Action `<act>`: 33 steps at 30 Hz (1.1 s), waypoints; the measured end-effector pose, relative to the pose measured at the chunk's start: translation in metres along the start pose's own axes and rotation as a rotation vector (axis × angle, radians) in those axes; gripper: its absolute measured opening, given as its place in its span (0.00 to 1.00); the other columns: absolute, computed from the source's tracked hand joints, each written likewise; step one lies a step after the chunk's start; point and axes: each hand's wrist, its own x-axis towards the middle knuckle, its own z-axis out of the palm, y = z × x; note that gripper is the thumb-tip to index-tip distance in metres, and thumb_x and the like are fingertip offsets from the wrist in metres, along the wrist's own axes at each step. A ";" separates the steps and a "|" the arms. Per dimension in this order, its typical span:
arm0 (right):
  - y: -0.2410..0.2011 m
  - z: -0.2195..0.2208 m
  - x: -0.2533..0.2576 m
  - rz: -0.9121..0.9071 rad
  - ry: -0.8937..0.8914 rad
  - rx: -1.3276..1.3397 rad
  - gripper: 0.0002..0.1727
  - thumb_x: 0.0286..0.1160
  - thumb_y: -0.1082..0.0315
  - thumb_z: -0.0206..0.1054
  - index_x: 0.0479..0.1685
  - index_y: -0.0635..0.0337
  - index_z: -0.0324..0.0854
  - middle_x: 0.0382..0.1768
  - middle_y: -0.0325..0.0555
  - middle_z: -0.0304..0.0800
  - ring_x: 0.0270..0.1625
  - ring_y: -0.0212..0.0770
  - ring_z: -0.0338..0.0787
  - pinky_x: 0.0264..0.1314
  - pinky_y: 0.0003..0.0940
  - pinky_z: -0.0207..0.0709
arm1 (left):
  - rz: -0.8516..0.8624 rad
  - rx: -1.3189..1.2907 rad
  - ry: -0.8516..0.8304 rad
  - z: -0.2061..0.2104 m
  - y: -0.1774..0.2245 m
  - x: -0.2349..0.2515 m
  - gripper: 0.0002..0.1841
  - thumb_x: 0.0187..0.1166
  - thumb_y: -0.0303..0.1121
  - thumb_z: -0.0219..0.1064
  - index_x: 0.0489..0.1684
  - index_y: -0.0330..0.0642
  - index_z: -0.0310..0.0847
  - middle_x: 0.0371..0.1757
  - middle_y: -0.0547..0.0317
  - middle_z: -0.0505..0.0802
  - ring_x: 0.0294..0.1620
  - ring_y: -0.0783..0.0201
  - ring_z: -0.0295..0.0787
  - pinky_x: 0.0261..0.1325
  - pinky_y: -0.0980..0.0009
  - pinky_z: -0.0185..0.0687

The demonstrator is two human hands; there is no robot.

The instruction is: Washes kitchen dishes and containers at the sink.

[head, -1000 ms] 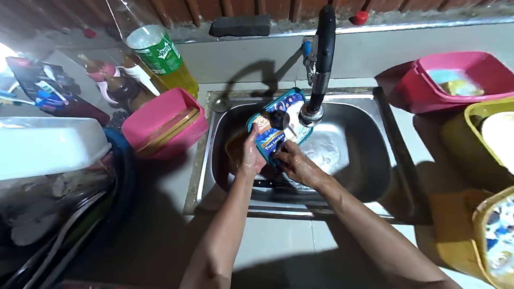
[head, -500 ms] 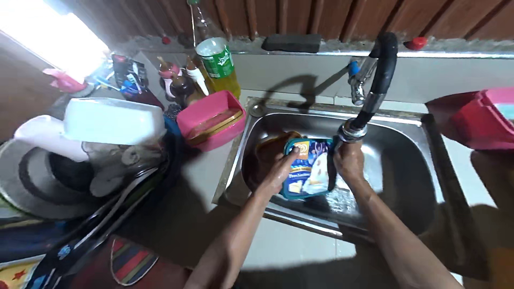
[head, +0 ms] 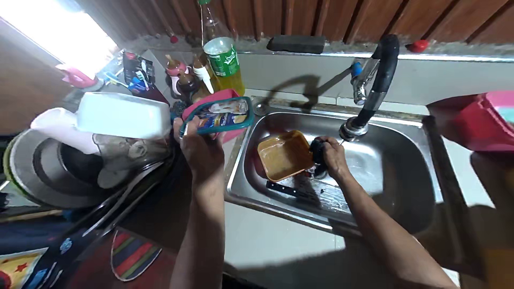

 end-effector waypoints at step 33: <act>0.044 0.020 0.005 -0.145 -0.928 -0.814 0.28 0.78 0.40 0.68 0.54 0.57 0.90 0.59 0.56 0.90 0.65 0.55 0.88 0.73 0.64 0.74 | -0.389 1.472 -0.856 -0.021 -0.145 -0.050 0.40 0.85 0.38 0.64 0.94 0.37 0.44 0.77 0.30 0.78 0.74 0.40 0.80 0.75 0.44 0.75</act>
